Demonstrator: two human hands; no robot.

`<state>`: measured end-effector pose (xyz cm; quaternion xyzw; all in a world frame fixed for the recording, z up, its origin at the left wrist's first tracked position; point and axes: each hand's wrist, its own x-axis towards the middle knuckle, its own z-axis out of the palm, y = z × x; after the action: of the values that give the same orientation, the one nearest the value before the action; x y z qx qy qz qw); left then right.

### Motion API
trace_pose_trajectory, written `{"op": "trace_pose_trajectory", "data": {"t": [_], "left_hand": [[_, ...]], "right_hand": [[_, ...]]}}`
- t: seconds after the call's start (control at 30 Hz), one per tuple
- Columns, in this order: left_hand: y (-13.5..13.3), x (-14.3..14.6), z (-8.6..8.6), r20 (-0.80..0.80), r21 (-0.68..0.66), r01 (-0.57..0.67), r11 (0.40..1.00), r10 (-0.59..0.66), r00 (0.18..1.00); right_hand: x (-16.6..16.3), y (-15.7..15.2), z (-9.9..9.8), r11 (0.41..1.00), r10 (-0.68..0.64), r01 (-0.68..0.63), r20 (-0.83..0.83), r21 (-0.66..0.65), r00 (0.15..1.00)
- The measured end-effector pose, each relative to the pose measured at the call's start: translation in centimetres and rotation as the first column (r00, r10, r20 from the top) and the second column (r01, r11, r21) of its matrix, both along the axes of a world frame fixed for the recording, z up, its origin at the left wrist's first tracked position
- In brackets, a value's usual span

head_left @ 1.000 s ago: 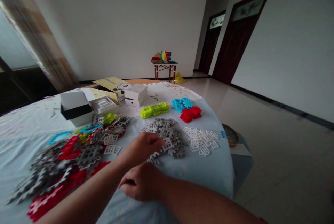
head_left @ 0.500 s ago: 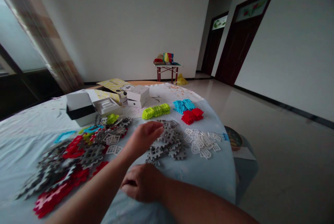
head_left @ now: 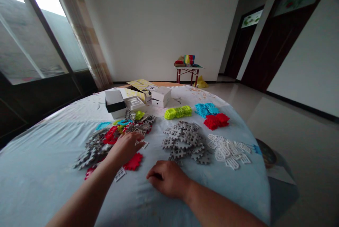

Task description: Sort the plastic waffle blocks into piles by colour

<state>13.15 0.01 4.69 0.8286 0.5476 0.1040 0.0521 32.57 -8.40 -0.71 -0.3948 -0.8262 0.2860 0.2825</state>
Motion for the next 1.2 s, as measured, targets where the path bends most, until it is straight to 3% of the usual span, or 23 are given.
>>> {"op": "trace_pose_trajectory", "data": {"t": [0.17, 0.47, 0.6, 0.77, 0.9, 1.03, 1.13, 1.2], "left_hand": [[-0.3, 0.0, -0.9, -0.141, 0.046, -0.075, 0.996, 0.081, 0.987], [-0.3, -0.5, -0.7, -0.075, 0.094, -0.061, 0.994, 0.069, 0.995], [-0.4, 0.0, -0.1, 0.141, 0.001, -0.085, 0.996, 0.084, 0.986], [-1.0, 1.5, 0.8, 0.499, -0.186, 0.005, 0.982, 0.091, 0.862], [-1.2, 3.5, 0.9, 0.57, -0.226, 0.053, 0.973, 0.088, 0.817], [-1.0, 7.0, 0.8, 0.489, -0.285, 0.191, 0.939, -0.029, 0.872], [-0.7, 11.1, 0.7, 0.505, -0.383, 0.325, 0.865, -0.099, 0.857], [-0.5, 14.3, 0.6, 0.593, -0.44, 0.429, 0.789, -0.104, 0.798]], "right_hand": [[-0.1, -0.1, -0.1, 1.0, -0.005, 0.005, -0.004, 0.0, 1.0], [-0.1, -0.1, 0.2, 1.0, -0.009, 0.009, 0.01, 0.017, 1.0], [0.0, -0.1, 0.1, 1.0, -0.001, 0.001, 0.011, 0.004, 1.0], [0.1, 0.0, 0.0, 1.0, 0.005, -0.005, 0.07, 0.006, 0.998], [0.1, 0.2, 0.5, 1.0, 0.013, -0.017, 0.161, 0.021, 0.987], [0.2, 0.3, 1.1, 0.999, 0.024, -0.033, 0.208, 0.042, 0.978], [0.1, 0.4, 0.9, 0.998, 0.031, -0.043, 0.206, 0.056, 0.978], [0.0, 0.6, 0.3, 0.996, 0.027, -0.045, 0.233, 0.071, 0.972]]}}
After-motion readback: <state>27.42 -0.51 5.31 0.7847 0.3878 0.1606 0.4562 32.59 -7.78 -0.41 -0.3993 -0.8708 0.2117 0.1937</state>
